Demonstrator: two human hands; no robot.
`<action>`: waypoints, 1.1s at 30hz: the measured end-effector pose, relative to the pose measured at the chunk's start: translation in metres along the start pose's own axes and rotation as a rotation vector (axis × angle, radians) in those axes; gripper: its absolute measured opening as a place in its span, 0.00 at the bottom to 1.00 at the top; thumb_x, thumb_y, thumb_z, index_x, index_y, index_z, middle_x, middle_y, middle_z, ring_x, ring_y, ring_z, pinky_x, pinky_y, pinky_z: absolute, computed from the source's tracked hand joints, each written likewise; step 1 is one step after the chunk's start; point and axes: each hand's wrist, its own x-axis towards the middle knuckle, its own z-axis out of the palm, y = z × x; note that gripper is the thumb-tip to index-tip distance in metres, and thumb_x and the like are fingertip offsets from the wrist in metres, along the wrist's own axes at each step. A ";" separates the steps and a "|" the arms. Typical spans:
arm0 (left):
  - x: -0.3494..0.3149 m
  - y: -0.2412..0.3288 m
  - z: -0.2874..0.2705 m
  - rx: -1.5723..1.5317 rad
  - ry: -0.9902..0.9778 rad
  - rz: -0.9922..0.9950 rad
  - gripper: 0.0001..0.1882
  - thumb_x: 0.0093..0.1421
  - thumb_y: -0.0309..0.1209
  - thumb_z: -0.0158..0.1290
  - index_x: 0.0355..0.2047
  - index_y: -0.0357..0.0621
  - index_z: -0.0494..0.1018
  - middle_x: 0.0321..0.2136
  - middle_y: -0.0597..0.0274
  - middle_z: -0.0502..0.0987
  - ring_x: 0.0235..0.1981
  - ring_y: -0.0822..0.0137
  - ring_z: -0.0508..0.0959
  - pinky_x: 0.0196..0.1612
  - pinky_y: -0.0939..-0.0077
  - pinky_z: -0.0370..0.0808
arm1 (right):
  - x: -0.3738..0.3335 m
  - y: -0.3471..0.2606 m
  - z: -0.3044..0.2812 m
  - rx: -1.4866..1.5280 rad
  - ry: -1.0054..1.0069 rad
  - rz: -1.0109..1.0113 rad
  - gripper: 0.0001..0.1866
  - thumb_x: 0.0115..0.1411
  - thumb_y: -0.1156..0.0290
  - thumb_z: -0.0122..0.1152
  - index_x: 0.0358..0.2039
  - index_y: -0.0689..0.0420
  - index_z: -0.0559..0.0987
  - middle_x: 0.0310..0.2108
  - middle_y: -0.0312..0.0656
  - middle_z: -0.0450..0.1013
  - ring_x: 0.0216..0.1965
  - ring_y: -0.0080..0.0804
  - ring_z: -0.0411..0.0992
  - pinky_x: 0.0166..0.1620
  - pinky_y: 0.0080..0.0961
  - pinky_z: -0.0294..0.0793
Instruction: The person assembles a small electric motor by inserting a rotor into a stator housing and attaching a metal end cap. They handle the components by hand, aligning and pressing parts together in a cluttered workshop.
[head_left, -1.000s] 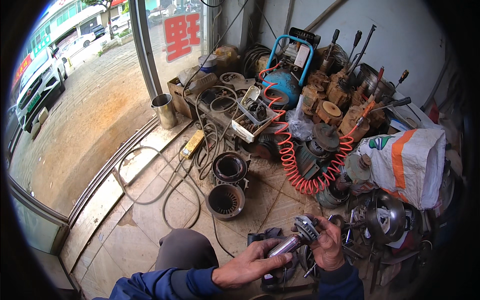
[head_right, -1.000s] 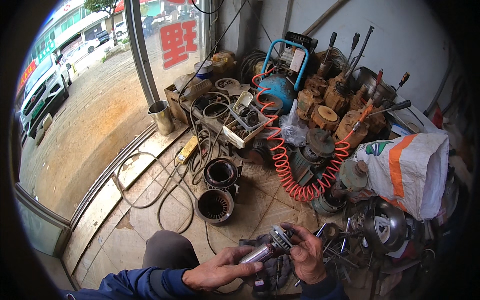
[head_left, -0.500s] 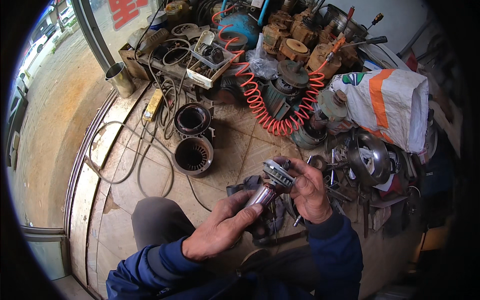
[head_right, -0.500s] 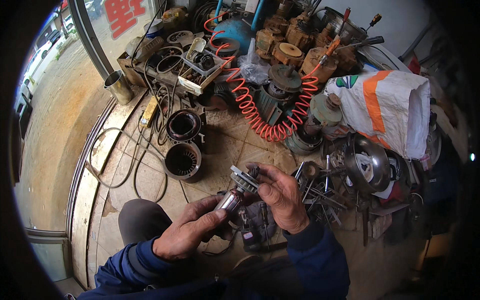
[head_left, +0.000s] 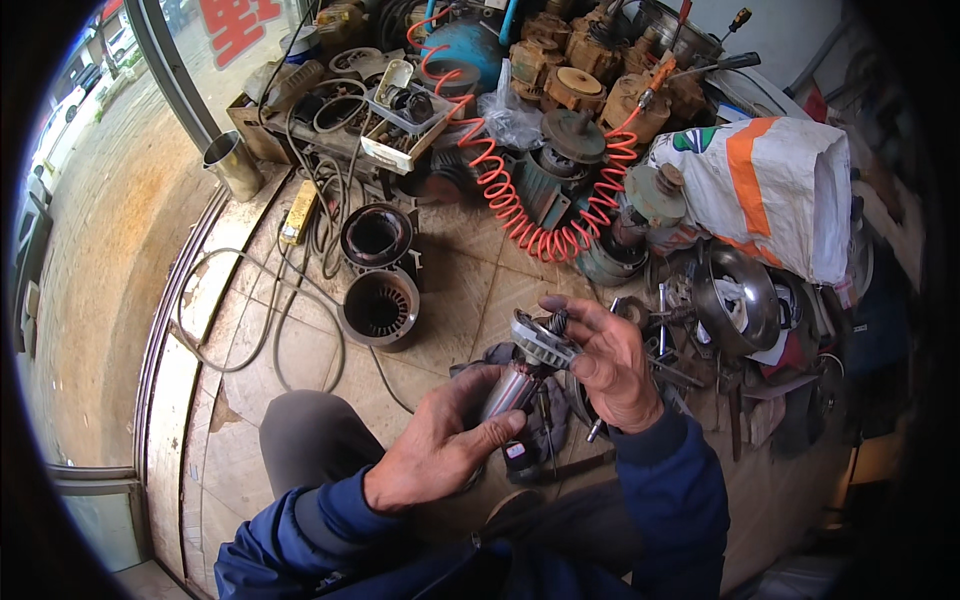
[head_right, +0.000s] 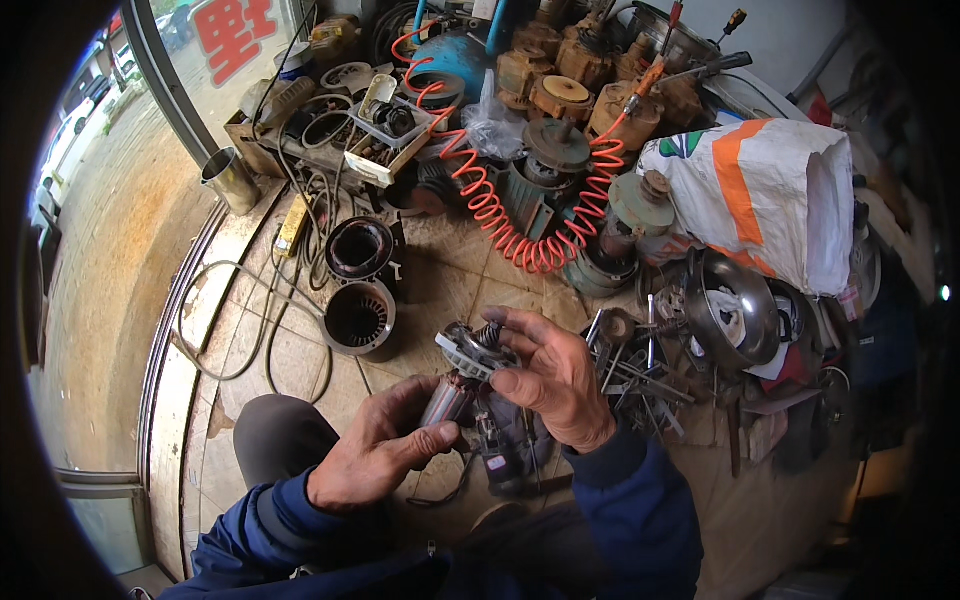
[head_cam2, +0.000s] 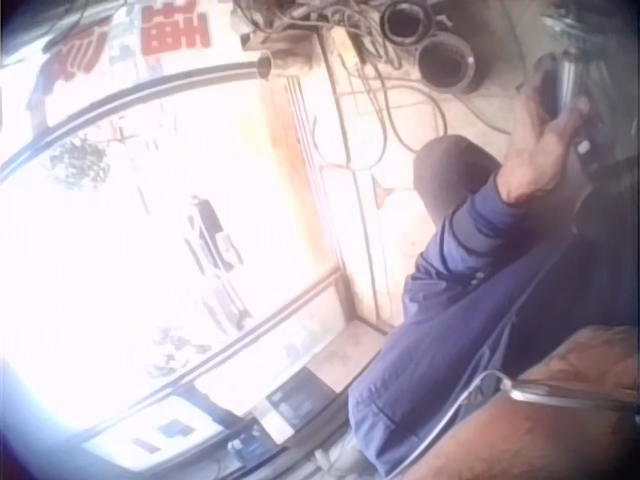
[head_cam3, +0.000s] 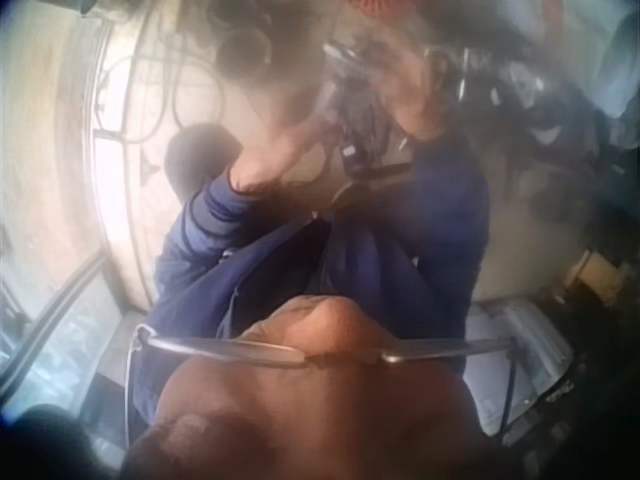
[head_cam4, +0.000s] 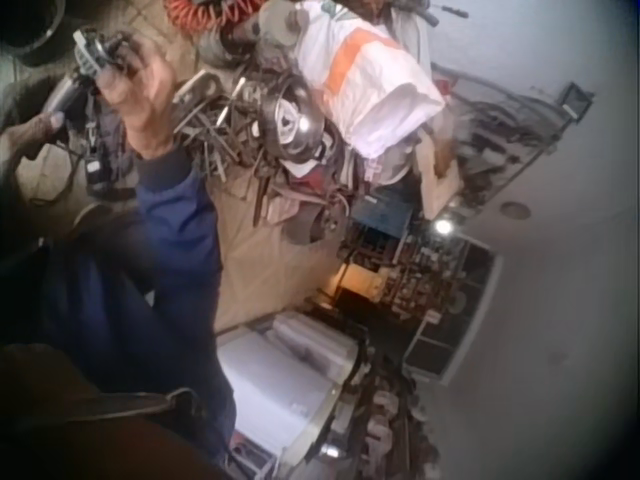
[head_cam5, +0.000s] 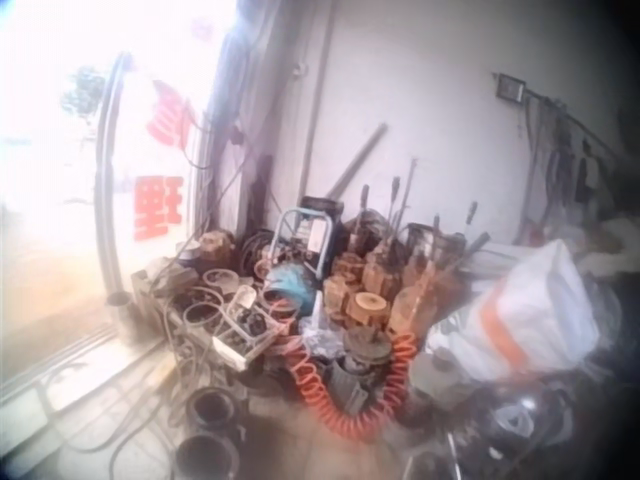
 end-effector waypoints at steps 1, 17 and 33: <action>0.000 0.000 0.001 0.001 0.005 0.007 0.26 0.66 0.37 0.60 0.60 0.37 0.69 0.42 0.68 0.78 0.37 0.79 0.73 0.38 0.84 0.70 | -0.001 0.000 0.000 -0.004 0.001 0.000 0.49 0.52 0.55 0.77 0.64 0.72 0.62 0.52 0.51 0.72 0.52 0.31 0.72 0.56 0.25 0.73; -0.003 0.000 0.007 0.081 0.007 0.042 0.23 0.64 0.36 0.61 0.55 0.38 0.72 0.39 0.66 0.79 0.37 0.79 0.75 0.35 0.84 0.69 | -0.011 -0.002 0.001 -0.053 -0.037 -0.021 0.45 0.58 0.53 0.72 0.64 0.71 0.63 0.52 0.50 0.72 0.54 0.32 0.71 0.59 0.27 0.70; -0.013 0.007 0.011 -0.153 0.362 0.147 0.12 0.58 0.29 0.57 0.40 0.38 0.72 0.28 0.62 0.77 0.25 0.76 0.74 0.27 0.83 0.66 | -0.008 0.056 -0.052 -0.587 0.145 0.177 0.30 0.63 0.59 0.67 0.53 0.73 0.73 0.40 0.50 0.79 0.40 0.33 0.80 0.42 0.27 0.79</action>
